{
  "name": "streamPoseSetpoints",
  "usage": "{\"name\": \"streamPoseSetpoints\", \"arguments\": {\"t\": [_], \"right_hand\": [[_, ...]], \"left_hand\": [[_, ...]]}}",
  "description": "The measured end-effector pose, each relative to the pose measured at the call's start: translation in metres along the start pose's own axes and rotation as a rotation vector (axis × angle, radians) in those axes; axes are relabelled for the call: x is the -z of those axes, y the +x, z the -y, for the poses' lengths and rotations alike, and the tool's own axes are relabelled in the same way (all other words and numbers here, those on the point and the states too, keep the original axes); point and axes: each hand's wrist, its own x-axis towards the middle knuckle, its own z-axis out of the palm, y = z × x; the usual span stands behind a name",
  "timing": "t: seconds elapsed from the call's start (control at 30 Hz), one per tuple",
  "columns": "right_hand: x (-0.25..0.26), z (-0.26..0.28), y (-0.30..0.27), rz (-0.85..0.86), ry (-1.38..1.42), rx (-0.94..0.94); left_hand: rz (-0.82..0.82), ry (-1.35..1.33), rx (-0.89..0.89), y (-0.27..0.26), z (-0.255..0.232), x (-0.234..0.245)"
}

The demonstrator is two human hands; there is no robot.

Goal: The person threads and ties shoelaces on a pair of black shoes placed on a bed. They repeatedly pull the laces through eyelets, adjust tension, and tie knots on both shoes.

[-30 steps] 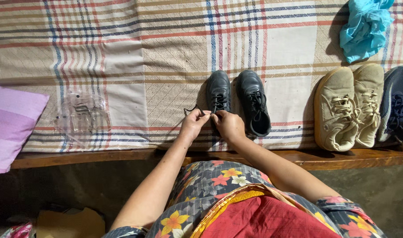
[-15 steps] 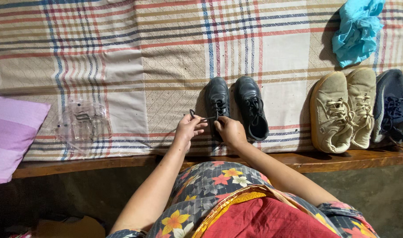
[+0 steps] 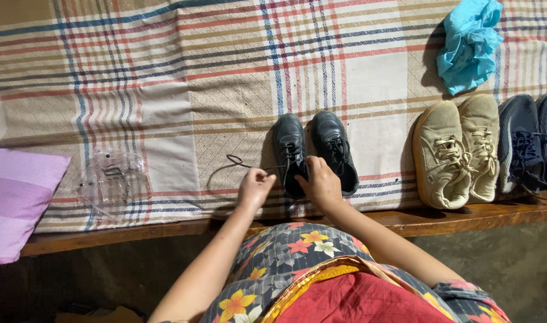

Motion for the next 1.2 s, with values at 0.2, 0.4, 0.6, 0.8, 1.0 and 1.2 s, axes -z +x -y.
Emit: {"name": "streamPoseSetpoints", "arguments": {"t": [0.2, 0.4, 0.6, 0.8, 1.0, 1.2], "right_hand": [[-0.008, -0.005, 0.017, 0.132, -0.025, -0.122], [-0.001, -0.012, 0.018, 0.146, 0.114, -0.280], [0.024, -0.019, 0.013, 0.026, 0.358, -0.302], [0.082, -0.012, 0.042, 0.158, 1.352, -0.517], [0.136, 0.035, 0.052, 0.335, 1.734, -0.448], [0.167, 0.068, 0.052, 0.161, 1.755, -0.487]], "left_hand": [[-0.001, 0.358, -0.123, 0.017, -0.041, -0.030], [0.086, 0.394, -0.036, 0.017, -0.045, -0.024], [-0.043, 0.416, -0.239, -0.019, -0.075, 0.014], [-0.145, 0.372, -0.512, -0.097, -0.135, 0.072], [-0.235, 0.304, -0.654, -0.144, -0.182, 0.103], [-0.356, -0.230, -0.842, -0.194, -0.181, 0.118]]}}
